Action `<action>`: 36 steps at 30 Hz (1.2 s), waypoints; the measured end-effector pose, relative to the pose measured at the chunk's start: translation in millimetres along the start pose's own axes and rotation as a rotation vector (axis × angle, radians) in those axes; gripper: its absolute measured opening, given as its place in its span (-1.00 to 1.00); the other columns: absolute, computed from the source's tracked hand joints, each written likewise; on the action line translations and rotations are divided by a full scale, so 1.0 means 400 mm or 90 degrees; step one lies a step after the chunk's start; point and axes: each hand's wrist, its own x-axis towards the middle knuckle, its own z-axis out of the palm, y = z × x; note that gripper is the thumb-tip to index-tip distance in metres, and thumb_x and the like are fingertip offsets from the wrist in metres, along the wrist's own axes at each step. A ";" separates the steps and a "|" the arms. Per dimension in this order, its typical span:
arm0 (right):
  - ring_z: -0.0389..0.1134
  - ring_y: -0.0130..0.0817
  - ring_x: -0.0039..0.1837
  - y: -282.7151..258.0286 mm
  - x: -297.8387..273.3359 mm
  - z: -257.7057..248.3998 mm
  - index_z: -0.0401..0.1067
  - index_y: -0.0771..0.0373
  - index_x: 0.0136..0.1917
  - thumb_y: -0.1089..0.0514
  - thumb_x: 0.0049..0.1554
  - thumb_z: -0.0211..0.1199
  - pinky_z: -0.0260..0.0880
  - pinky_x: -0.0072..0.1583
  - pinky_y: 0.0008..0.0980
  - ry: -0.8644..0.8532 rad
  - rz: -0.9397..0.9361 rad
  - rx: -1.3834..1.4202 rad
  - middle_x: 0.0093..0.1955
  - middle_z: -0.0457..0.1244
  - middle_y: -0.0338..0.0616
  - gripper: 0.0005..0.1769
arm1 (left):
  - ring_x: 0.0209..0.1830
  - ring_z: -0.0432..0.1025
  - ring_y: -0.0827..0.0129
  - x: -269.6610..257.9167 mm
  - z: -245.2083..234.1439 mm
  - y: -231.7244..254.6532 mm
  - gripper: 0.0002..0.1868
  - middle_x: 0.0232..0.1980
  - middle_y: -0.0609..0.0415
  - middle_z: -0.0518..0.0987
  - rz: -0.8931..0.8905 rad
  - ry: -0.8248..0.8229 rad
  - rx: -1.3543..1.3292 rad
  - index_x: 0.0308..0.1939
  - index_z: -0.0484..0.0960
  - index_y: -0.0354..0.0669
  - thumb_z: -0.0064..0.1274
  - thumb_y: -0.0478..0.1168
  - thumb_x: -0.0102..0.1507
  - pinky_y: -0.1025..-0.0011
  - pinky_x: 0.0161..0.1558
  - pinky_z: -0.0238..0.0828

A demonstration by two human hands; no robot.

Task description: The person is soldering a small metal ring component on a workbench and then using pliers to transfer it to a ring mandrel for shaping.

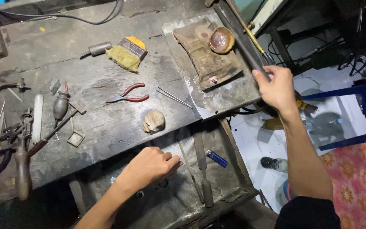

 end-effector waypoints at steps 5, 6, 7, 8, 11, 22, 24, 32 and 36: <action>0.14 -0.48 -0.44 0.001 -0.167 0.002 0.49 0.38 0.18 0.07 0.36 0.16 0.07 -0.49 -0.44 0.037 -0.016 0.030 -0.29 0.28 -0.21 -0.68 | -0.71 0.43 0.17 -0.008 -0.011 -0.002 -0.77 -0.58 0.17 0.46 0.001 -0.010 -0.026 -0.28 0.44 -0.13 0.11 -0.51 0.16 0.16 -0.68 0.25; 0.17 -0.49 -0.45 0.010 -0.212 0.000 0.49 0.36 0.16 0.11 0.35 0.17 0.11 -0.47 -0.47 0.063 -0.031 0.051 -0.35 0.26 -0.23 -0.73 | -0.73 0.41 0.15 -0.008 -0.010 -0.002 -0.76 -0.59 0.17 0.45 0.008 -0.005 -0.019 -0.29 0.42 -0.12 0.11 -0.50 0.13 0.15 -0.69 0.23; 0.19 -0.51 -0.45 0.021 -0.258 -0.003 0.49 0.34 0.14 0.15 0.35 0.18 0.15 -0.44 -0.50 0.088 -0.045 0.072 -0.40 0.25 -0.25 -0.78 | -0.75 0.39 0.12 -0.007 -0.008 -0.003 -0.75 -0.60 0.17 0.44 0.015 0.001 -0.012 -0.31 0.40 -0.10 0.11 -0.49 0.10 0.14 -0.70 0.20; 0.19 -0.51 -0.45 0.030 -0.301 -0.008 0.49 0.34 0.14 0.15 0.35 0.18 0.15 -0.44 -0.50 0.090 -0.045 0.067 -0.40 0.25 -0.25 -0.78 | -0.75 0.39 0.12 -0.008 -0.009 -0.002 -0.75 -0.60 0.17 0.44 0.017 0.005 -0.014 -0.31 0.40 -0.10 0.11 -0.49 0.10 0.14 -0.70 0.20; 0.25 -0.50 -0.47 0.072 -0.431 -0.023 0.48 0.37 0.16 0.12 0.31 0.16 0.30 -0.47 -0.55 0.092 0.019 0.095 -0.40 0.29 -0.22 -0.72 | -0.76 0.39 0.09 -0.008 -0.017 0.002 -0.76 -0.62 0.17 0.44 0.016 0.021 -0.026 -0.35 0.38 -0.10 0.10 -0.47 0.12 0.13 -0.69 0.20; 0.41 -0.42 -0.26 0.163 -0.710 0.004 0.60 0.32 0.17 0.11 0.11 0.35 0.44 -0.19 -0.44 0.150 0.254 0.026 -0.15 0.48 -0.05 -0.61 | -0.69 0.45 0.05 -0.003 0.008 -0.002 -0.84 -0.56 0.15 0.49 0.005 -0.016 -0.043 -0.30 0.39 -0.07 0.08 -0.37 0.21 0.07 -0.65 0.26; 0.26 -0.47 -0.37 0.156 -0.712 0.017 0.58 0.36 0.15 0.16 0.13 0.32 0.27 -0.30 -0.46 0.141 0.223 0.075 -0.32 0.34 -0.14 -0.65 | -0.72 0.43 0.07 -0.002 0.007 0.000 -0.83 -0.58 0.15 0.48 0.002 -0.017 -0.039 -0.31 0.40 -0.08 0.07 -0.40 0.19 0.09 -0.66 0.24; 0.34 -0.48 -0.32 0.158 -0.699 0.032 0.60 0.33 0.18 0.11 0.10 0.35 0.35 -0.27 -0.47 0.102 0.256 0.091 -0.24 0.46 -0.11 -0.59 | -0.70 0.45 0.08 -0.001 0.003 0.000 -0.85 -0.56 0.16 0.50 -0.009 -0.030 -0.020 -0.31 0.44 -0.06 0.05 -0.40 0.21 0.09 -0.65 0.26; 0.32 -0.48 -0.40 0.132 -0.677 0.034 0.59 0.32 0.17 0.09 0.08 0.35 0.34 -0.30 -0.49 0.087 0.248 0.068 -0.19 0.50 -0.08 -0.58 | -0.68 0.44 0.06 -0.004 -0.003 -0.002 -0.85 -0.56 0.15 0.47 -0.020 -0.030 -0.021 -0.32 0.41 -0.05 0.04 -0.38 0.23 0.05 -0.63 0.25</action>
